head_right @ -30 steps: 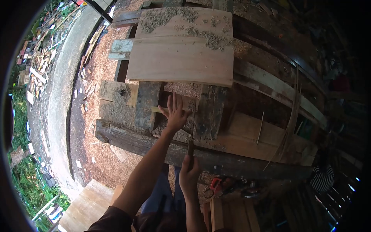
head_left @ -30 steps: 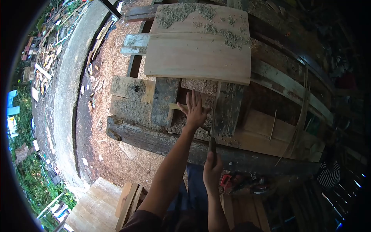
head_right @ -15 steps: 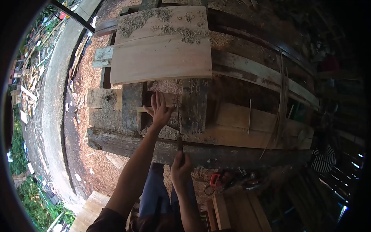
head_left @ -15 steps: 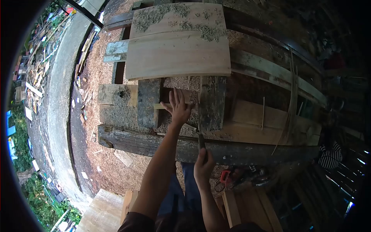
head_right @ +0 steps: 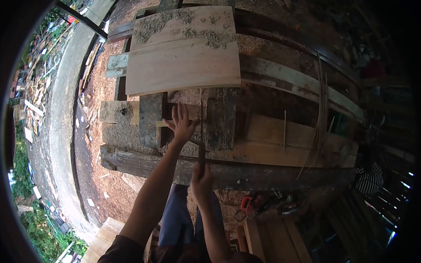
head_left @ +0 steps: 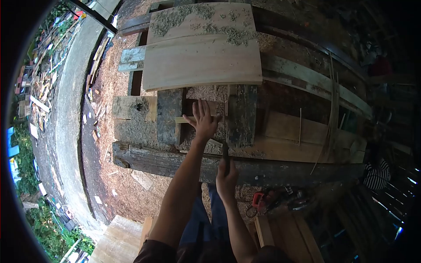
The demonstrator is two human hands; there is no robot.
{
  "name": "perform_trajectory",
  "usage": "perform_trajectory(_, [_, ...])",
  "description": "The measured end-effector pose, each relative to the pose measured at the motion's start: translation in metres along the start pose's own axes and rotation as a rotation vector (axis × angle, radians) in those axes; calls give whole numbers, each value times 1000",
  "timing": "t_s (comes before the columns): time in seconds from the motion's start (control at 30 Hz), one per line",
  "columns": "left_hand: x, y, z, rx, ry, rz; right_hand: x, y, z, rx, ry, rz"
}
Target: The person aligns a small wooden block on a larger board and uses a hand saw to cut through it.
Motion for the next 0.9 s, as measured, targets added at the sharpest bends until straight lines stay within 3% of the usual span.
perform_trajectory(0.07, [2, 2, 0, -6, 11, 22, 39, 13, -13, -53, 98, -70])
perform_trajectory(0.17, [3, 3, -2, -14, 3, 22, 20, 15, -24, -155, -55, -53])
perform_trajectory(0.27, [3, 4, -2, -1, 6, 4, -36, -1, -12, -176, -47, -9])
perform_trajectory(0.47, [1, -6, 2, -5, 9, -19, 38, 14, 8, -94, -99, -55])
perform_trajectory(0.57, [3, 5, -4, 7, 23, 3, -16, -3, 40, 45, 82, -121])
perform_trajectory(0.77, [4, 3, -3, 27, 13, -15, 25, 18, -2, -120, -79, -64])
perform_trajectory(0.9, [5, 6, -5, 34, 19, -8, -23, -3, 17, -54, -40, -114])
Point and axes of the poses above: each hand's wrist, its own x-axis away from the middle knuckle, its own y-axis out of the back of the hand, z = x × y, the point moved 2 cm from there along -x, towards the middle knuckle, and after that the axes turned 8 degrees about -x, right-handed, at the moved point
